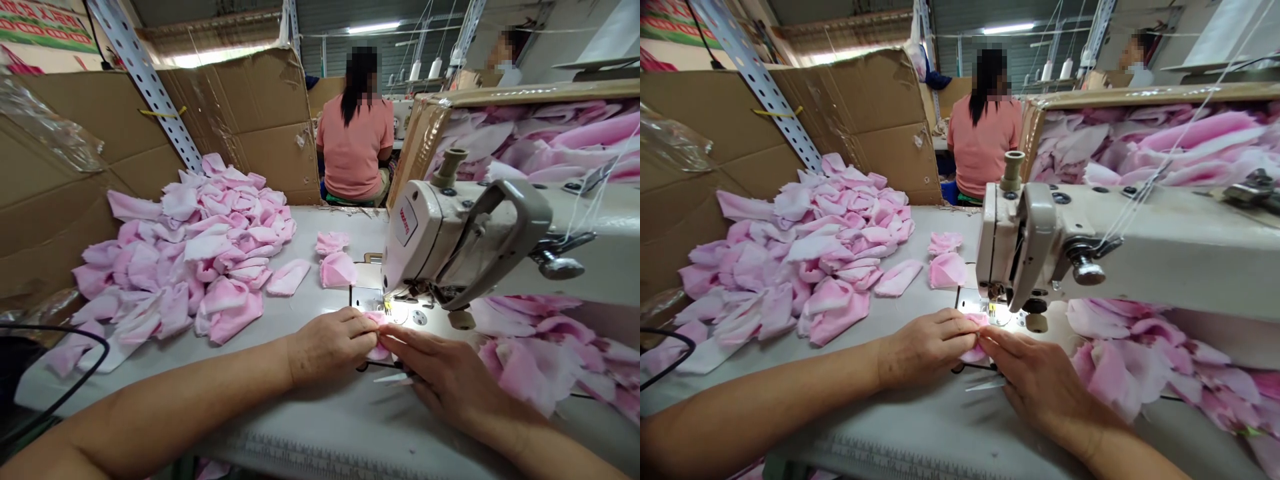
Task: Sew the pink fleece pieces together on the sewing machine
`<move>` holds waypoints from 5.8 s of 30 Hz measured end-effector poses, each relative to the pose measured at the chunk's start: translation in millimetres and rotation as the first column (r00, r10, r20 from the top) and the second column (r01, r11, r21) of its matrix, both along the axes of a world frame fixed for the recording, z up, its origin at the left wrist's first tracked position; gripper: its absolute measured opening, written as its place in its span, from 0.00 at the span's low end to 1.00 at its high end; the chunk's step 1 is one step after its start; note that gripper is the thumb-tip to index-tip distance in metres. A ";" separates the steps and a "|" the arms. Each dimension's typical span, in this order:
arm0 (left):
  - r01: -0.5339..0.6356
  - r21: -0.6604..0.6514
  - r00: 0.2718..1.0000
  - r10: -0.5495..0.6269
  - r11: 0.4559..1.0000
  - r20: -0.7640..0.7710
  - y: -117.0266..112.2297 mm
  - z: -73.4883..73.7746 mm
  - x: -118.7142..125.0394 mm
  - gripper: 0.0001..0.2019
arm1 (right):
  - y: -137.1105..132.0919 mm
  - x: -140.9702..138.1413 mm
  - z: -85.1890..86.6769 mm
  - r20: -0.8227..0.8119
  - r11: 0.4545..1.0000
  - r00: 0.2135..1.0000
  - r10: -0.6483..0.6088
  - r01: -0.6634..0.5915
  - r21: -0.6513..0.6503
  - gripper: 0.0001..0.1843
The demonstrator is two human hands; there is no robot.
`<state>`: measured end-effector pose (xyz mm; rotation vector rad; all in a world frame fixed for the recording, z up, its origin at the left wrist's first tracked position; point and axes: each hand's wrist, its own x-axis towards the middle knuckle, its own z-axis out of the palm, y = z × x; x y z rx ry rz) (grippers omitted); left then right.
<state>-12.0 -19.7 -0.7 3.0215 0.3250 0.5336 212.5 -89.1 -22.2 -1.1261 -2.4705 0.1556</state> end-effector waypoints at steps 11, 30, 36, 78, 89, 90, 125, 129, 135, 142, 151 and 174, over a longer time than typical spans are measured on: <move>0.035 -0.057 0.999 -0.033 0.998 0.036 -1.8 2.4 -1.8 0.08 | 0.2 -4.0 -3.3 0.024 0.999 1.000 -0.001 0.000 0.045 0.30; -0.445 -0.295 0.879 0.476 0.846 0.039 69.4 12.9 -27.9 0.05 | -1.6 -10.7 -5.6 0.179 0.996 0.980 -0.082 0.075 0.046 0.28; -0.548 -0.373 0.827 0.553 0.749 -0.104 56.9 21.0 -26.9 0.11 | -1.1 -10.6 -6.5 0.175 0.994 0.979 -0.102 0.092 0.062 0.29; -0.262 0.080 0.896 0.273 0.962 -0.349 6.9 31.4 18.2 0.09 | -0.8 -13.6 5.1 0.082 0.993 0.991 -0.107 0.110 -0.040 0.18; 0.018 0.204 0.990 0.010 0.979 -0.137 11.3 26.9 9.2 0.08 | 1.5 -16.6 12.0 0.053 0.987 0.993 -0.108 0.114 -0.114 0.14; 0.028 0.193 0.990 -0.001 0.981 -0.141 11.2 27.8 10.2 0.08 | 1.6 -16.4 11.7 0.059 0.986 0.992 -0.108 0.115 -0.124 0.13; -0.196 0.188 0.950 0.234 0.962 -0.208 -9.9 14.0 1.1 0.10 | -2.1 -13.1 7.3 0.080 0.992 0.992 -0.100 0.105 -0.066 0.21; -0.191 0.198 0.955 0.229 0.961 -0.189 -10.3 14.7 1.1 0.11 | -3.4 -11.7 6.1 0.103 0.991 0.987 -0.122 0.127 -0.051 0.21; -0.201 0.200 0.954 0.239 0.959 -0.183 -10.4 15.3 1.7 0.12 | -5.4 -12.9 5.4 0.087 0.984 0.980 -0.178 0.178 0.006 0.21; -0.211 0.210 0.952 0.249 0.955 -0.179 -9.7 14.0 5.1 0.10 | -5.0 -12.6 10.2 0.104 0.983 0.981 -0.161 0.169 -0.074 0.15; -0.224 0.207 0.949 0.262 0.952 -0.178 -10.5 18.4 9.0 0.09 | -5.1 -12.5 12.6 0.135 0.978 0.978 -0.157 0.173 -0.116 0.13; -0.224 0.191 0.964 0.247 0.956 -0.103 -8.3 17.8 10.1 0.07 | -6.1 -12.8 10.1 0.179 0.973 0.967 -0.180 0.201 -0.109 0.17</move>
